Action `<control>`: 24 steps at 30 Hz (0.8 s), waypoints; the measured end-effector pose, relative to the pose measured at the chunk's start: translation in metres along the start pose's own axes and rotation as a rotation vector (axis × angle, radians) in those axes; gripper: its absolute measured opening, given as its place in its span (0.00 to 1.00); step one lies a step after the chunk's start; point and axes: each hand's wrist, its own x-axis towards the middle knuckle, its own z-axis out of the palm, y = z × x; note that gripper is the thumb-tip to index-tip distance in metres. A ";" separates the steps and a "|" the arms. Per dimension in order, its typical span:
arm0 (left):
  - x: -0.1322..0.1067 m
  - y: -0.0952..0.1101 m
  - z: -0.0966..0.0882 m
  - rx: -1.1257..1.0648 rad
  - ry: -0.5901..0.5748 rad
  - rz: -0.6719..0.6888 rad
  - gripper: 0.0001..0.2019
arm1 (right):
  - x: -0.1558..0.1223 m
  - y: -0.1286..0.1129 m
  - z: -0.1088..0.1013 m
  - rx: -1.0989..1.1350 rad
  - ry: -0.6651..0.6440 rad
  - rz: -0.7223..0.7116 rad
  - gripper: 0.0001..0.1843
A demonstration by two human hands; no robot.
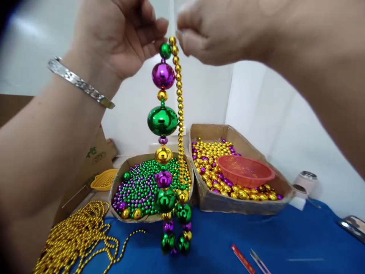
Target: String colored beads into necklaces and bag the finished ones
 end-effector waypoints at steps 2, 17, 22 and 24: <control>-0.002 -0.005 -0.002 0.007 -0.011 0.006 0.18 | 0.000 -0.011 -0.001 -0.109 -0.017 -0.030 0.39; -0.047 -0.045 -0.010 0.086 -0.045 -0.038 0.16 | -0.047 -0.042 0.052 0.007 0.162 -0.244 0.22; -0.046 -0.035 -0.007 0.110 0.035 -0.057 0.15 | -0.051 -0.034 0.047 -0.084 0.165 -0.187 0.24; -0.044 -0.030 -0.004 0.118 0.028 -0.053 0.16 | -0.051 -0.031 0.042 -0.114 0.135 -0.185 0.26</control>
